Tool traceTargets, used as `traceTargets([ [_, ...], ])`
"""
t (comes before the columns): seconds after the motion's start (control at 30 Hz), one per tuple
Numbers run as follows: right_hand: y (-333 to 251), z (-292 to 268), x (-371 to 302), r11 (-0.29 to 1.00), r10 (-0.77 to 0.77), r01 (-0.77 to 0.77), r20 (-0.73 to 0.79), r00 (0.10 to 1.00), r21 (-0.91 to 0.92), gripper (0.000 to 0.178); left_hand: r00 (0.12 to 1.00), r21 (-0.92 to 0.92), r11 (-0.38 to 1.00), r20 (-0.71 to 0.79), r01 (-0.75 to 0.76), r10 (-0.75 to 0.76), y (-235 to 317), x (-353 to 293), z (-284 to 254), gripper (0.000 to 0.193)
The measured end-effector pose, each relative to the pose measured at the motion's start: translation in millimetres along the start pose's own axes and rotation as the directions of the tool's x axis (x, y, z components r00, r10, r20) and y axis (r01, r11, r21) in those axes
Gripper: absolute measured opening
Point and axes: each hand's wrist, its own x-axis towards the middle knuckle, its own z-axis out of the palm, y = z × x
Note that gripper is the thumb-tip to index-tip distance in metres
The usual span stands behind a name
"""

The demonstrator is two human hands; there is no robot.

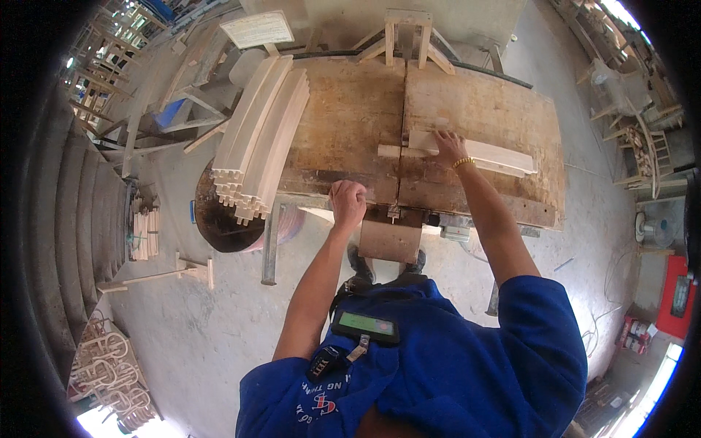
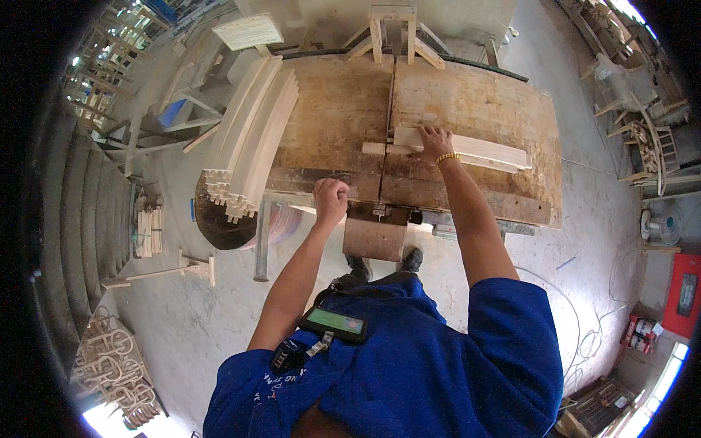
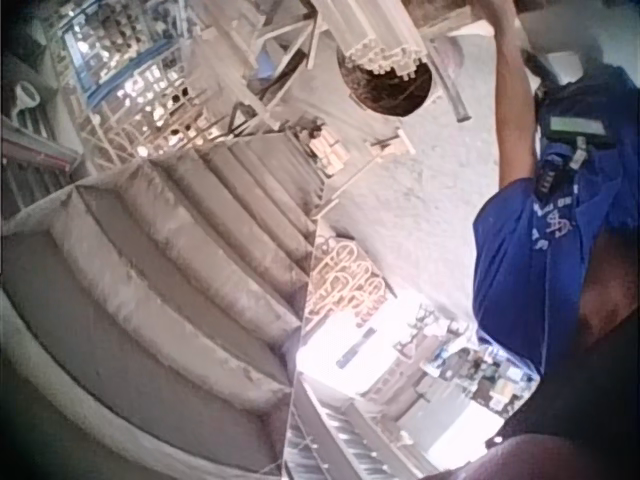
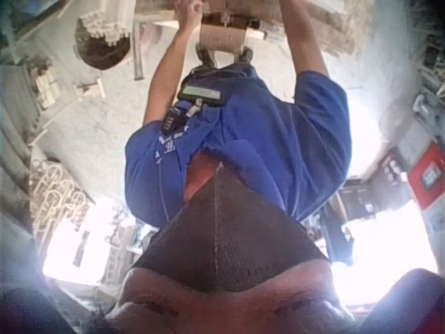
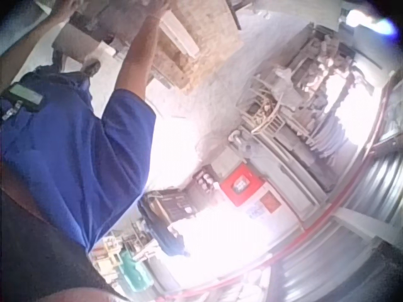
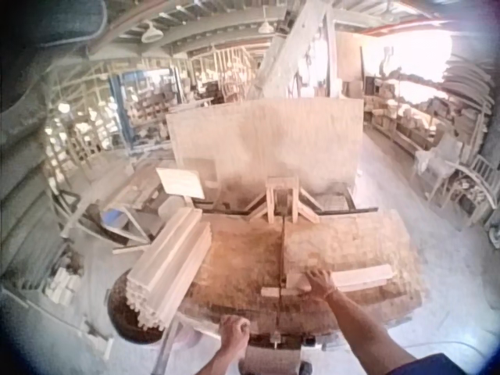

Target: The person uses a table saw to cut multiple pieces of light-colored wood. They feed the wood through the saw blade one at a time, then stack the cut pieces on a nearby pallet. The person also briefly moves a stack of wood to a different location on the floor.

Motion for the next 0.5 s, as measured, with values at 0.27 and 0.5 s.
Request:
traceTargets([
  [0.27,7.9,3.2,0.9,0.998,-0.037,0.037,-0.004,0.999,0.047,0.096,1.000,-0.017,0.999,0.007,0.030,-0.030,2.9,1.1,-2.4,0.011],
  [0.5,64.6,-8.2,-18.2,0.976,-0.079,0.077,0.001,0.997,0.206,0.088,0.998,-0.055,0.998,-0.055,-0.031,0.028,7.0,2.9,-6.4,0.012],
])
